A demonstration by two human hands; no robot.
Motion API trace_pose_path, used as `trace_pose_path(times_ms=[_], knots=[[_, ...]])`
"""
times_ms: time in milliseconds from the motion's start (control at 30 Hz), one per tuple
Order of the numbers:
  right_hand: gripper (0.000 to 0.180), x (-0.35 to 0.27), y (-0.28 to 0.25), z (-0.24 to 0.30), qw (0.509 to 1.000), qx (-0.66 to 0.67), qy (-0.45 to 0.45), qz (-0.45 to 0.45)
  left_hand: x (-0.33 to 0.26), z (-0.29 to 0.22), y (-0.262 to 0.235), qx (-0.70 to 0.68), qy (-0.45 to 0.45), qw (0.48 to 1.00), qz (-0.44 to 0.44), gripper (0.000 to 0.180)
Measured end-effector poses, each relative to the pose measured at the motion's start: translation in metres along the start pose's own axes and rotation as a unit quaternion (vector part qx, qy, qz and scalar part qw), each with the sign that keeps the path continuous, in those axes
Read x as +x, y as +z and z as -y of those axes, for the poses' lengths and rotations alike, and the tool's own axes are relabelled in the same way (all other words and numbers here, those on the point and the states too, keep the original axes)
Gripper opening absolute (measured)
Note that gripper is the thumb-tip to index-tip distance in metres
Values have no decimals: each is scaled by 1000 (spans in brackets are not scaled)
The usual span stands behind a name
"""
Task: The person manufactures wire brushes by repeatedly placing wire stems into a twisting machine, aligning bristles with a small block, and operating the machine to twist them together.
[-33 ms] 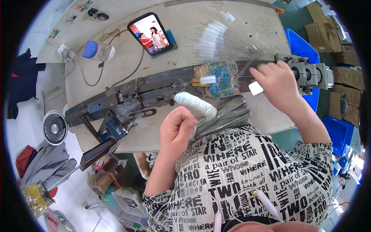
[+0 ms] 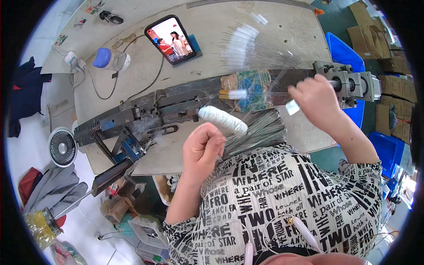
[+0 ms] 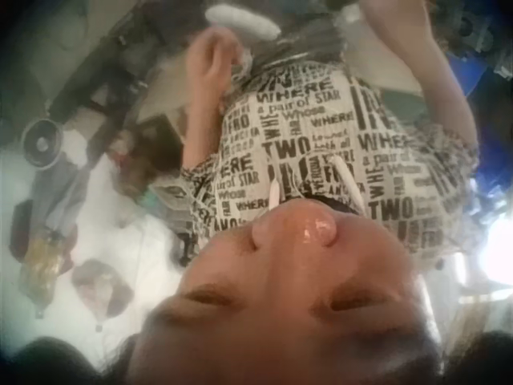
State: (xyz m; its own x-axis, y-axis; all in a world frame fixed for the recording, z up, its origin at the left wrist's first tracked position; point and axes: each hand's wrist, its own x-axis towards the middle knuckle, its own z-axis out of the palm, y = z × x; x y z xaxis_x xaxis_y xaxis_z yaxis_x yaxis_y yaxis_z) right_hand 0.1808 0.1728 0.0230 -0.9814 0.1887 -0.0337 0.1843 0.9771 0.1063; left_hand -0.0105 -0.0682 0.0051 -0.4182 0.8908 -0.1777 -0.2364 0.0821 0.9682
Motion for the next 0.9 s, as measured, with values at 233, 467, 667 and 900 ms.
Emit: trace_pose_path(times_ms=[233,467,667,900], knots=[[8,40,24,-46,990,23,66,120,5,-17,16,-12,-55,993,-104,10],[16,51,-9,-57,946,266,60,-173,43,-34,40,585,239,775,21,7],[24,35,-36,-46,874,432,48,-216,88,-24,51,643,292,708,5,4],[18,58,-4,39,936,344,-72,-31,41,-33,7,692,283,663,-40,11]])
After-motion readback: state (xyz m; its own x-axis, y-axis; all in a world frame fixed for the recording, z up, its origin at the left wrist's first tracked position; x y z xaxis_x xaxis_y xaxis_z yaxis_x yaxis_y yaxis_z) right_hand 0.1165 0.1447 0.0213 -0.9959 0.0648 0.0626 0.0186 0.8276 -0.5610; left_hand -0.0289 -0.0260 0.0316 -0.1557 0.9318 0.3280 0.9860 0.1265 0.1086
